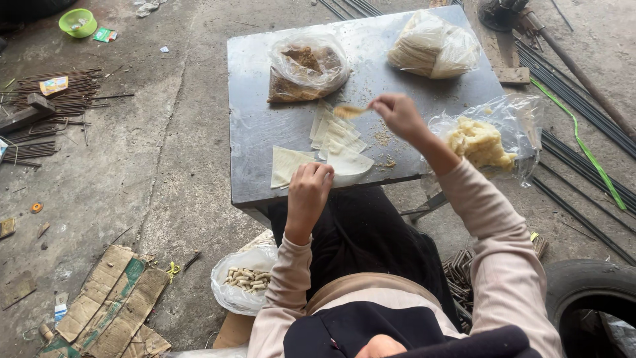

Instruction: The person assembles dumplings by placing a filling into triangular wrappers and folding them shut. They repeat this process multiple times, stacking the finished dumplings on the table.

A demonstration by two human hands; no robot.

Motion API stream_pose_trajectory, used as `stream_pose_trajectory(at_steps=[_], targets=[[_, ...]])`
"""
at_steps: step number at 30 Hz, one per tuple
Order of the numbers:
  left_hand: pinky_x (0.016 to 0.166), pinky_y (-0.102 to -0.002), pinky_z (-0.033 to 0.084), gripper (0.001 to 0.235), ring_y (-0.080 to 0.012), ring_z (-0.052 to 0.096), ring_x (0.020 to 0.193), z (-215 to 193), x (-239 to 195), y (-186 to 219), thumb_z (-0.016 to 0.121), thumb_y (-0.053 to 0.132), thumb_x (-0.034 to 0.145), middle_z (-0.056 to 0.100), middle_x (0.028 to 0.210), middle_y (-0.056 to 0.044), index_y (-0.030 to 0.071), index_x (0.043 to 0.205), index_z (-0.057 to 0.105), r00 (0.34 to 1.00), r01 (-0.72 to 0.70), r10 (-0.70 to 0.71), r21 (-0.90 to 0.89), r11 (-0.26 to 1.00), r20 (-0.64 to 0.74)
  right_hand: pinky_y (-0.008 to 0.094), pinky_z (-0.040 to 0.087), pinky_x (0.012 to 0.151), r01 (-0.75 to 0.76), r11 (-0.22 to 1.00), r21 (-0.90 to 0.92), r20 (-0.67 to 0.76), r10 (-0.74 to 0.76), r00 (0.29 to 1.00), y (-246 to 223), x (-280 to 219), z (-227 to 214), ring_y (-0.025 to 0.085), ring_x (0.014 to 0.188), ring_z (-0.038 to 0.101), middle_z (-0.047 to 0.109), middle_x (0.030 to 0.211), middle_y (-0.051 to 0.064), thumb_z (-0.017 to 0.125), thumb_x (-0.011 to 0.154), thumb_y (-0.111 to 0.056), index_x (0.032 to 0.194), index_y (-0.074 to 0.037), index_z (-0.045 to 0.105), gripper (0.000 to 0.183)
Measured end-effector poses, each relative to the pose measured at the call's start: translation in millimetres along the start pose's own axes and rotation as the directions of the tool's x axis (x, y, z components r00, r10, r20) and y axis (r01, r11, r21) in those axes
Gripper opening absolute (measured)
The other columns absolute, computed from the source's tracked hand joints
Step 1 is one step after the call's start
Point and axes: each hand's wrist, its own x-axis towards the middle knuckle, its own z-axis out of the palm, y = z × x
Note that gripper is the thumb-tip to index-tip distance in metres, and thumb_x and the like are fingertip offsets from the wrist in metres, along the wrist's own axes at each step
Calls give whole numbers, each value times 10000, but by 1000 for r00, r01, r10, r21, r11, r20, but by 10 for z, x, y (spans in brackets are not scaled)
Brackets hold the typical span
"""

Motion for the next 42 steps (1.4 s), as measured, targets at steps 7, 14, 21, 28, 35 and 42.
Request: stream_pose_trajectory(at_steps=[7, 14, 21, 28, 35, 42], targets=[[860, -394, 496, 285, -244, 630, 987, 31, -72, -128, 814, 203, 823, 666, 1044, -53, 102, 1038, 655, 998, 10, -9, -17, 1000, 68, 387, 317, 774, 160, 941, -298, 3, -167, 986, -172, -944, 294, 131, 703, 500, 696, 778, -6, 624, 999, -137, 1031, -97, 791, 175], [835, -396, 468, 266, -231, 638, 960, 60, -88, -101, 799, 212, 858, 675, 991, -26, 106, 1059, 661, 994, 81, -80, -13, 997, 81, 377, 271, 947, 383, 484, -787, -61, -678, 732, -253, -1259, 445, 128, 873, 526, 631, 843, -52, 707, 1031, -180, 1074, -169, 736, 53], [847, -401, 473, 260, -252, 642, 1023, 61, -107, -89, 771, 249, 884, 692, 1068, -50, 124, 1093, 678, 1000, 20, -20, 9, 1000, -3, 365, 299, 970, 300, -33, -953, 166, -887, 430, -279, -1545, 486, 90, 870, 506, 596, 890, -85, 670, 1007, -253, 1212, -196, 736, 223], [872, -407, 481, 377, -251, 650, 993, 137, -103, -101, 718, 286, 953, 698, 1022, -62, 90, 1270, 662, 999, 39, -41, -73, 997, -22, 394, 315, 929, 220, 446, -867, -274, -798, 537, -334, -846, 195, 150, 792, 458, 548, 762, -37, 687, 1066, -209, 996, -155, 735, 101], [840, -386, 471, 182, -229, 649, 829, 124, -68, -59, 673, 258, 999, 686, 833, -49, 144, 1124, 742, 989, 139, -133, -91, 986, 64, 379, 324, 911, 104, 372, -922, -280, -829, 485, -563, 623, 337, 150, 832, 532, 606, 792, -52, 705, 1027, -210, 913, -215, 712, 115], [867, -392, 483, 158, -252, 656, 880, -23, -46, -27, 716, 217, 946, 708, 936, -66, 106, 1053, 746, 993, 100, -86, -192, 976, 80, 451, 318, 888, 307, 495, -813, 13, -512, 859, -368, 1551, 1038, 250, 973, 570, 722, 885, 39, 696, 847, -204, 835, -170, 728, 48]])
